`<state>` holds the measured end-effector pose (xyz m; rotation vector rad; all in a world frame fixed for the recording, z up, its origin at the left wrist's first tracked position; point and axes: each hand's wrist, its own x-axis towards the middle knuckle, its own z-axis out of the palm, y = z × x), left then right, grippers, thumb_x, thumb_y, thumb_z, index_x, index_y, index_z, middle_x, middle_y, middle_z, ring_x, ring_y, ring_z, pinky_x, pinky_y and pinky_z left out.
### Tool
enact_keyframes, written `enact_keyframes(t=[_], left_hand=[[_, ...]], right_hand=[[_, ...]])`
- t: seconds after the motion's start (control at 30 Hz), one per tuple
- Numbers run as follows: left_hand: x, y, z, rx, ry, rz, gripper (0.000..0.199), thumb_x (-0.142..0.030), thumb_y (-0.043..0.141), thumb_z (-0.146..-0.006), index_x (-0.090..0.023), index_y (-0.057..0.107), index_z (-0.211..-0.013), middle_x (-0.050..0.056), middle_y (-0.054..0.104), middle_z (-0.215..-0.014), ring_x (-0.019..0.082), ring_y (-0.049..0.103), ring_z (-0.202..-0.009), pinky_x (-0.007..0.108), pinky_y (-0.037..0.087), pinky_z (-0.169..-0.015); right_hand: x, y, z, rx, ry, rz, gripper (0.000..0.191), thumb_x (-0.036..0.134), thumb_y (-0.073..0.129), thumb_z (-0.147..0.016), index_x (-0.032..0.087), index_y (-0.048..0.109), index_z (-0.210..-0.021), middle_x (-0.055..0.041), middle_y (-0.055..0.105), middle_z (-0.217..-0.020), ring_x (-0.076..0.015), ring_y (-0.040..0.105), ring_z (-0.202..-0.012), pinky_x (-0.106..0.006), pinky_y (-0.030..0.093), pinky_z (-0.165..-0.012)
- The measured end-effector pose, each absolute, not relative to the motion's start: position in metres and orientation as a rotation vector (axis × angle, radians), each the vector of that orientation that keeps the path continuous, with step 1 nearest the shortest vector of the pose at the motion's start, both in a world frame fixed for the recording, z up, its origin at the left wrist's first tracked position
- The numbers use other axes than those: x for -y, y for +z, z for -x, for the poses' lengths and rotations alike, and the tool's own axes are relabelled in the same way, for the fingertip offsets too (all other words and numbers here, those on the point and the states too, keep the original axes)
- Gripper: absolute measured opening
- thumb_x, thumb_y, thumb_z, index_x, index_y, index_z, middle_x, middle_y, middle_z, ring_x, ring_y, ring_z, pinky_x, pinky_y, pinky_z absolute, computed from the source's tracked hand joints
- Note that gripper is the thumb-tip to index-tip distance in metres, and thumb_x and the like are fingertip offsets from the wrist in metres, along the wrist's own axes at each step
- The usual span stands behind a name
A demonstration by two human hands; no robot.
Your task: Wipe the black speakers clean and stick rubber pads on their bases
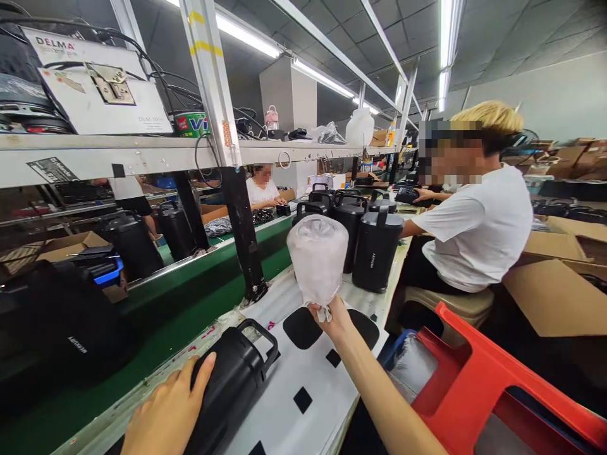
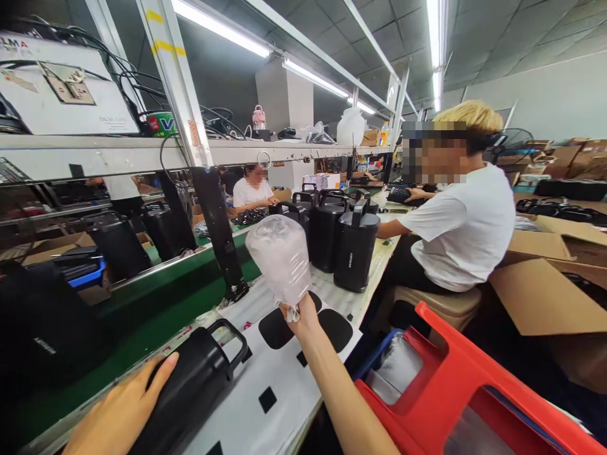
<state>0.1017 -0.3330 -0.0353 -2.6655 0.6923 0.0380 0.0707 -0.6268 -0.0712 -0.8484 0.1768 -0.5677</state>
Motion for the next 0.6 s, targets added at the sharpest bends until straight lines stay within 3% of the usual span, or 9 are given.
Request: enact_keyframes(t=[0.07, 0.17, 0.6], left_hand=[[0.332, -0.037, -0.102, -0.68, 0.034, 2.664, 0.092, 0.02, 0.014, -0.07, -0.026, 0.032, -0.148, 0.008, 0.049, -0.149, 0.026, 0.066, -0.11, 0.043, 0.056, -0.092], [0.333, -0.039, -0.104, -0.687, 0.03, 2.658, 0.093, 0.02, 0.014, -0.07, -0.027, 0.033, -0.148, 0.008, 0.05, -0.148, 0.026, 0.066, -0.112, 0.044, 0.056, -0.093], [0.338, -0.031, -0.098, -0.649, 0.07, 2.781, 0.082, 0.012, 0.015, -0.079, -0.024, 0.041, -0.148, 0.013, 0.054, -0.144, 0.031, 0.066, -0.11, 0.049, 0.056, -0.09]], right_hand=[[0.626, -0.07, -0.071, -0.222, -0.532, 0.703, 0.008, 0.013, 0.05, -0.088, 0.019, 0.052, -0.083, 0.0079, 0.042, -0.057, -0.006, 0.038, -0.043, -0.014, 0.033, -0.039], [0.621, -0.067, -0.069, -0.249, -0.466, 0.555, 0.024, -0.001, 0.039, -0.082, 0.02, 0.049, -0.079, 0.0079, 0.04, -0.055, -0.0064, 0.038, -0.042, -0.012, 0.034, -0.039], [0.624, -0.072, -0.071, -0.194, -0.437, 0.404, 0.024, -0.001, 0.05, -0.077, 0.02, 0.042, -0.068, 0.0058, 0.047, -0.063, -0.0077, 0.045, -0.05, -0.014, 0.041, -0.042]])
